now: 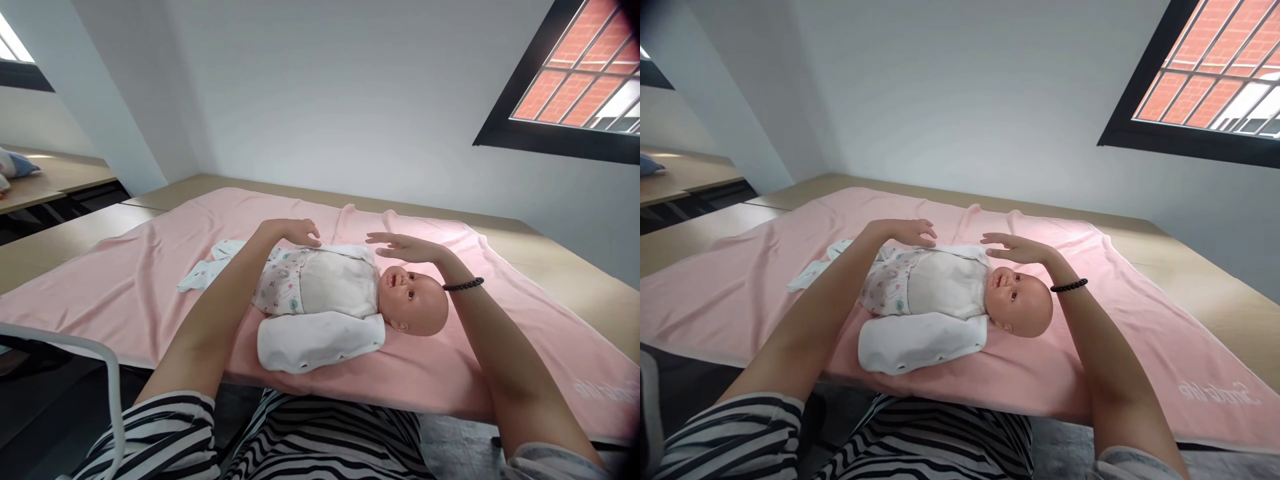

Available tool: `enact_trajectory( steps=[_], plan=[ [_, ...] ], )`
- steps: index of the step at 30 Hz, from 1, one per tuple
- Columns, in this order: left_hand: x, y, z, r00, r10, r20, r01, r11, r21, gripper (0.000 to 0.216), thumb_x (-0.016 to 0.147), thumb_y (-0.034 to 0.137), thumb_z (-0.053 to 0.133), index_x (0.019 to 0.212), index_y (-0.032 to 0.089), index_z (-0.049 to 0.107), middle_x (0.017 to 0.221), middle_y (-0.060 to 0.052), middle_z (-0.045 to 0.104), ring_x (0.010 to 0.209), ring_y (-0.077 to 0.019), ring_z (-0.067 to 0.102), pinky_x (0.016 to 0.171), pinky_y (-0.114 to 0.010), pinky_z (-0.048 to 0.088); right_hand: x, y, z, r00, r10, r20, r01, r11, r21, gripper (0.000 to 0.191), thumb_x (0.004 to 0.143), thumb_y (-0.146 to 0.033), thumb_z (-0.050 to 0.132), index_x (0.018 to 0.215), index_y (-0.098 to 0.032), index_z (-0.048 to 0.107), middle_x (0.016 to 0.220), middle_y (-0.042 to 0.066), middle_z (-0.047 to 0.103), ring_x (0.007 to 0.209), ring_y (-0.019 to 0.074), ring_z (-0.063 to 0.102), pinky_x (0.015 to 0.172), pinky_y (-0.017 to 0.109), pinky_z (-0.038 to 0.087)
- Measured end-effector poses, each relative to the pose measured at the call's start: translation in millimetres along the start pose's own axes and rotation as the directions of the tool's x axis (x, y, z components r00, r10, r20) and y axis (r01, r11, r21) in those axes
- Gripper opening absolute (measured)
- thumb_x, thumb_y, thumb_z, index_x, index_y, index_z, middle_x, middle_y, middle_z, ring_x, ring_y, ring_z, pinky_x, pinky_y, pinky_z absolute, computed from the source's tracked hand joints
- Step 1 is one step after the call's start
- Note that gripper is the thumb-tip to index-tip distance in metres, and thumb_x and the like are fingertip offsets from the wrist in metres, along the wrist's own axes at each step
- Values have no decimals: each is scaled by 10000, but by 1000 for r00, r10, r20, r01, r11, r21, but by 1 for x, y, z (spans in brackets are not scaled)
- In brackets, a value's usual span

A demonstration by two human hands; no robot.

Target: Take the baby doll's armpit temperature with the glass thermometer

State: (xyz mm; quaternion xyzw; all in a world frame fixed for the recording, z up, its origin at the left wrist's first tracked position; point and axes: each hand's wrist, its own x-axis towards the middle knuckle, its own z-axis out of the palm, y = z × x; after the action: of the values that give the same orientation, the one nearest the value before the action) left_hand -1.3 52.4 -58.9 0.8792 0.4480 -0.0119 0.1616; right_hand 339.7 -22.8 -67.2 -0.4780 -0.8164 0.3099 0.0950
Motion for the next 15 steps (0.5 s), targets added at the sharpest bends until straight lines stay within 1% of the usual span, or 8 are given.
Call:
enact_trajectory(
  steps=[2,3,5,7,8,11,13,15],
  plan=[
    [0,6,0,998,42,46,-43,999,23,639,856,663,533,1353,276,641,1621,-84,395,1388,-342,478,1096,-442,427,-2,-12,-3,992,-122,-6,123,992,12,551,961,-595,559,1448,-339,569,1583,29,474,1429,277,454,1169,443,379],
    [1,11,1,994,94,56,-95,995,9,633,884,651,504,1391,285,607,1639,-64,366,1428,-324,433,1128,-430,398,0,-18,-4,984,-177,29,176,984,17,495,968,-567,557,1386,-311,626,1520,46,545,1369,273,515,1125,430,418],
    [4,19,4,974,217,60,-214,975,-58,611,924,623,466,1427,293,568,1614,-41,412,1437,-283,423,1152,-392,375,8,-29,-3,963,-219,155,221,975,0,439,978,-524,545,1298,-258,687,1389,70,649,1257,262,596,1028,399,479],
    [9,24,10,953,289,85,-279,953,-116,609,932,608,468,1450,297,543,1576,-29,470,1408,-262,459,1143,-366,385,23,-36,0,948,-175,267,204,975,-84,410,979,-469,546,1273,-229,701,1333,79,682,1203,255,623,976,374,493],
    [12,26,14,947,304,103,-290,948,-130,617,926,609,482,1455,296,540,1564,-28,488,1398,-262,472,1134,-360,395,31,-38,1,945,-139,297,189,971,-149,395,975,-428,549,1276,-221,698,1337,81,680,1193,251,627,968,364,490],
    [21,23,23,934,330,136,-309,939,-153,616,919,605,505,1440,280,558,1545,-33,513,1384,-265,493,1112,-349,415,51,-41,4,946,-67,317,171,934,-312,374,940,-263,542,1280,-202,688,1337,83,679,1158,230,639,971,338,473],
    [26,19,27,929,350,120,-327,929,-174,571,939,568,487,1412,263,583,1511,-40,551,1345,-252,532,1084,-336,438,59,-44,5,950,-41,310,162,913,-374,388,892,-172,537,1245,-200,698,1295,81,697,1119,220,647,942,322,470],
    [29,14,30,924,373,83,-353,917,-184,515,950,515,480,1371,254,618,1465,-40,595,1296,-238,569,1060,-324,451,63,-47,7,954,-11,301,143,895,-422,373,834,-129,555,1156,-206,725,1203,75,727,1045,224,653,877,318,469]
  ],
)
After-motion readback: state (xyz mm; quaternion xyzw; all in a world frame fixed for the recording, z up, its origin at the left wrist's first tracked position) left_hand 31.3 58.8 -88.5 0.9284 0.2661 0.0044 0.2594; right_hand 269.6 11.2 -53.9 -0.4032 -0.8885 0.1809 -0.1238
